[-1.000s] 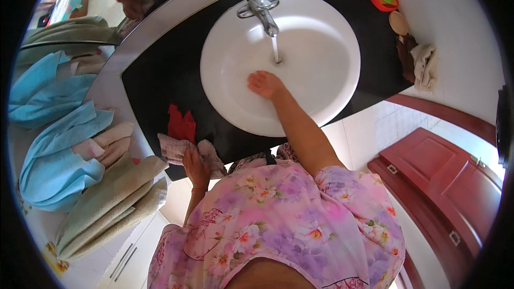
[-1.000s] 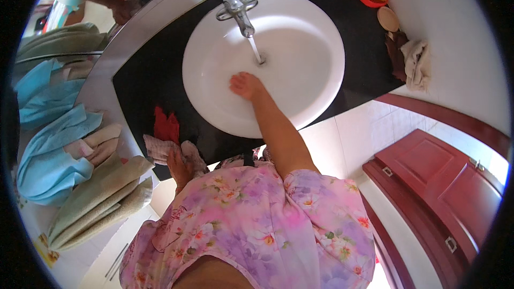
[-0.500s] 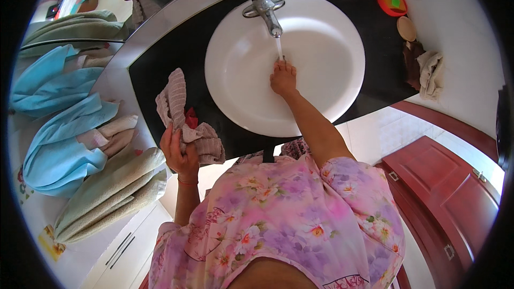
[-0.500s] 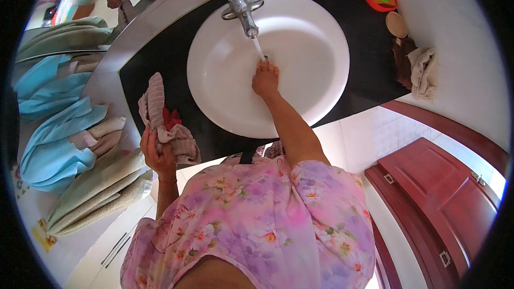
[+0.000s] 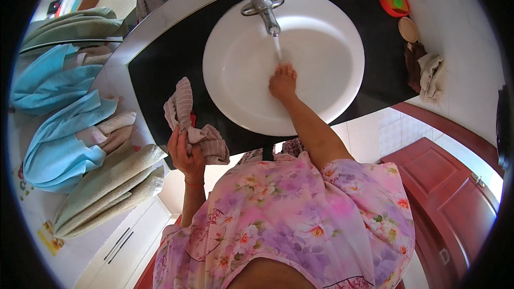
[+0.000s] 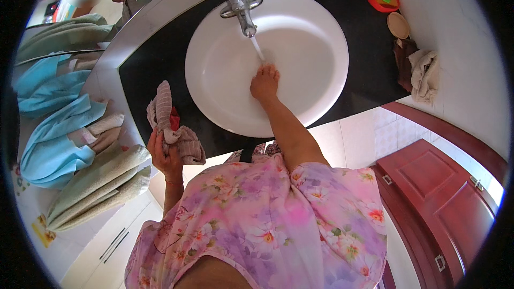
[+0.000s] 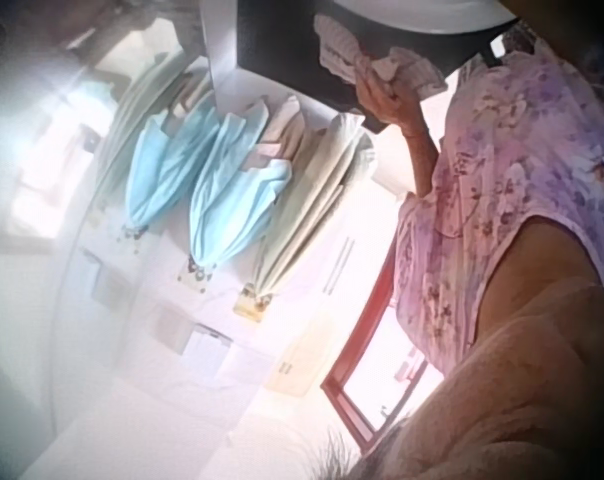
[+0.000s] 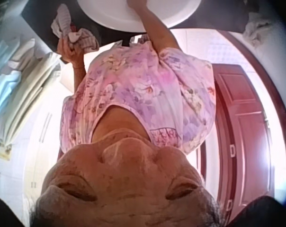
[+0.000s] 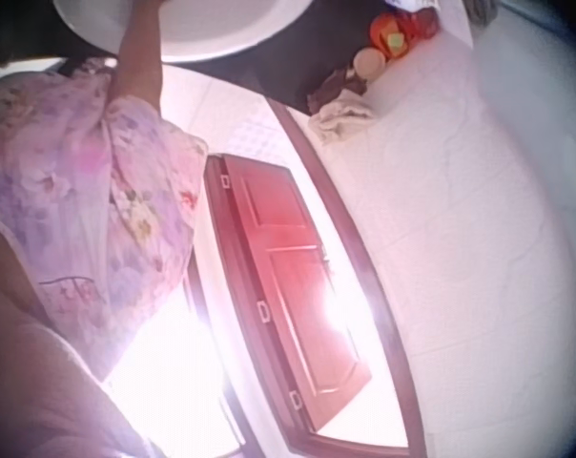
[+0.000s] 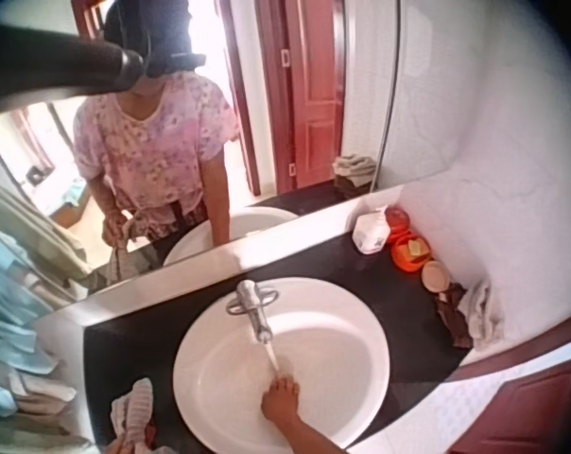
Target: The person wipes the floor with a cloth, picks up the cloth and a second smaller cloth, walks into a bathroom, and washes the primary cloth in a sink under running water while using a small green object.
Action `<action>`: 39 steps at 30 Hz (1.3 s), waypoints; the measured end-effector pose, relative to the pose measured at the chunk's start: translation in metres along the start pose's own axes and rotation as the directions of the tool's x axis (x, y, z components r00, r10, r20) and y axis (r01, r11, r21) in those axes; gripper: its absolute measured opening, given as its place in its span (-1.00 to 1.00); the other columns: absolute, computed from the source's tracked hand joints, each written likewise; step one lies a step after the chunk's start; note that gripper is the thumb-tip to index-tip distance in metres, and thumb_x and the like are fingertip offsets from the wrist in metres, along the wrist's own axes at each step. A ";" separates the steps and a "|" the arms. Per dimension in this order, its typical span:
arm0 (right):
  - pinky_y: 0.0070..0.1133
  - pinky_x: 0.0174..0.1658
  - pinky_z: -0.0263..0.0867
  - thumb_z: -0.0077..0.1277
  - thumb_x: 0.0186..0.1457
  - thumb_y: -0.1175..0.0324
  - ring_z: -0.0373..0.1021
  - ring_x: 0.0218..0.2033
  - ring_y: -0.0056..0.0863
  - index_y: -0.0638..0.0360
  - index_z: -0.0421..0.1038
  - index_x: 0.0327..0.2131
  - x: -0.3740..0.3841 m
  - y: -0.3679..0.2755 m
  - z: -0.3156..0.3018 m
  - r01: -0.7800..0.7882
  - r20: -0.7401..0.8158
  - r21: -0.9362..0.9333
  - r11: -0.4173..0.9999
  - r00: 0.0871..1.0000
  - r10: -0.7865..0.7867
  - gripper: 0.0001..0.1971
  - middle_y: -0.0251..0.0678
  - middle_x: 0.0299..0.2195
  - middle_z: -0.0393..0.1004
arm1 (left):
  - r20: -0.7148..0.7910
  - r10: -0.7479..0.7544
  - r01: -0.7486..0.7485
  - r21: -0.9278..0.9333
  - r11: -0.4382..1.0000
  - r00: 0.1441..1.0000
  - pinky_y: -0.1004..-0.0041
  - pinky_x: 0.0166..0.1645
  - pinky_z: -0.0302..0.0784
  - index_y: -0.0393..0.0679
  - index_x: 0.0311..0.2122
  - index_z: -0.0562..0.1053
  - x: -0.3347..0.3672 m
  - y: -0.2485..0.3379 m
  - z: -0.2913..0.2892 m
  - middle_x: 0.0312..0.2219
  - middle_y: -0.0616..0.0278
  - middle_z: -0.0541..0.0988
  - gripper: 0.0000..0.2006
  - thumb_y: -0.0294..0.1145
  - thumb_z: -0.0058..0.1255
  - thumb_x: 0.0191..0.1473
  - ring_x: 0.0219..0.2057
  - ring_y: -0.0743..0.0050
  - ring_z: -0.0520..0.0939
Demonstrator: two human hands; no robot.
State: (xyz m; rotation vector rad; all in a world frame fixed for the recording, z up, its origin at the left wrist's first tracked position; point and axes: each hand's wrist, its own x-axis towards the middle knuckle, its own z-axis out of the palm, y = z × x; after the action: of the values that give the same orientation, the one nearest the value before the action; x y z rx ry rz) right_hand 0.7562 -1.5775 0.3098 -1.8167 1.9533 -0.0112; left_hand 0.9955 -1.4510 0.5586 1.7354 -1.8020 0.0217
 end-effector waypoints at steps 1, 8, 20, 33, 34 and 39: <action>-0.23 0.21 -0.31 -0.23 0.09 0.20 -0.22 0.22 -0.15 0.26 -0.02 0.14 0.002 0.001 -0.001 -0.007 0.012 0.022 1.000 1.000 0.007 -0.42 -0.10 0.17 -0.06 | 0.003 0.008 -0.008 -0.003 1.000 1.000 0.31 0.00 0.35 -0.32 -0.18 0.41 0.001 -0.001 0.002 -0.08 -0.03 0.41 -0.63 -0.65 -0.10 -0.23 -0.09 0.04 0.44; -0.16 0.19 -0.29 -0.26 0.11 0.20 -0.19 0.23 -0.22 0.22 -0.02 0.14 0.001 -0.002 0.001 0.030 -0.046 -0.034 0.999 0.998 -0.032 -0.45 -0.17 0.17 -0.05 | 0.057 0.042 -0.040 -0.039 0.998 0.997 0.32 0.01 0.34 -0.31 -0.20 0.43 0.012 0.009 0.016 -0.10 0.00 0.44 -0.62 -0.64 -0.10 -0.27 -0.09 0.05 0.45; -0.14 0.16 -0.20 -0.25 0.09 0.19 -0.08 0.19 -0.27 0.22 0.15 0.05 -0.002 -0.002 -0.011 0.057 -0.048 -0.024 0.998 0.997 -0.058 -0.53 -0.21 0.08 0.13 | 0.104 0.111 -0.103 -0.081 0.991 0.988 0.35 -0.01 0.34 -0.29 -0.20 0.43 0.031 0.020 0.031 -0.09 0.04 0.43 -0.64 -0.61 -0.08 -0.25 -0.10 0.09 0.44; -0.22 0.16 -0.18 -0.29 0.11 0.21 -0.04 0.17 -0.30 0.15 0.16 0.05 0.000 0.004 0.002 0.030 -0.122 -0.010 0.999 0.992 -0.032 -0.56 -0.28 0.07 0.16 | 0.098 0.077 -0.068 -0.094 0.993 0.992 0.34 -0.01 0.35 -0.29 -0.19 0.43 0.014 0.011 0.035 -0.10 0.04 0.43 -0.63 -0.64 -0.11 -0.25 -0.10 0.07 0.44; -0.24 0.15 -0.12 -0.28 0.11 0.22 0.02 0.14 -0.29 0.16 0.21 0.02 0.000 0.003 0.004 0.042 -0.193 -0.025 0.999 0.980 -0.046 -0.58 -0.27 0.04 0.20 | 0.094 0.076 -0.067 -0.095 0.993 0.993 0.33 -0.01 0.35 -0.29 -0.19 0.43 0.014 0.011 0.034 -0.10 0.04 0.43 -0.63 -0.63 -0.11 -0.25 -0.10 0.07 0.45; -0.35 -0.07 0.17 -0.14 0.05 0.26 0.26 -0.06 -0.30 0.13 0.39 -0.22 0.024 0.016 -0.008 -0.065 -0.360 0.115 0.991 0.927 0.103 -0.74 -0.30 -0.17 0.38 | 0.108 0.042 -0.037 -0.044 0.998 0.993 0.33 -0.01 0.36 -0.30 -0.20 0.43 0.011 0.008 0.026 -0.11 0.03 0.44 -0.64 -0.62 -0.11 -0.24 -0.11 0.07 0.46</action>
State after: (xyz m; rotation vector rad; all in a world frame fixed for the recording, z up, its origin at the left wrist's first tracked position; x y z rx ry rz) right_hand 0.7385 -1.6011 0.3041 -1.7585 2.2335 -0.4440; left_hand 0.9779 -1.4713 0.5459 1.7008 -1.9015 -0.0949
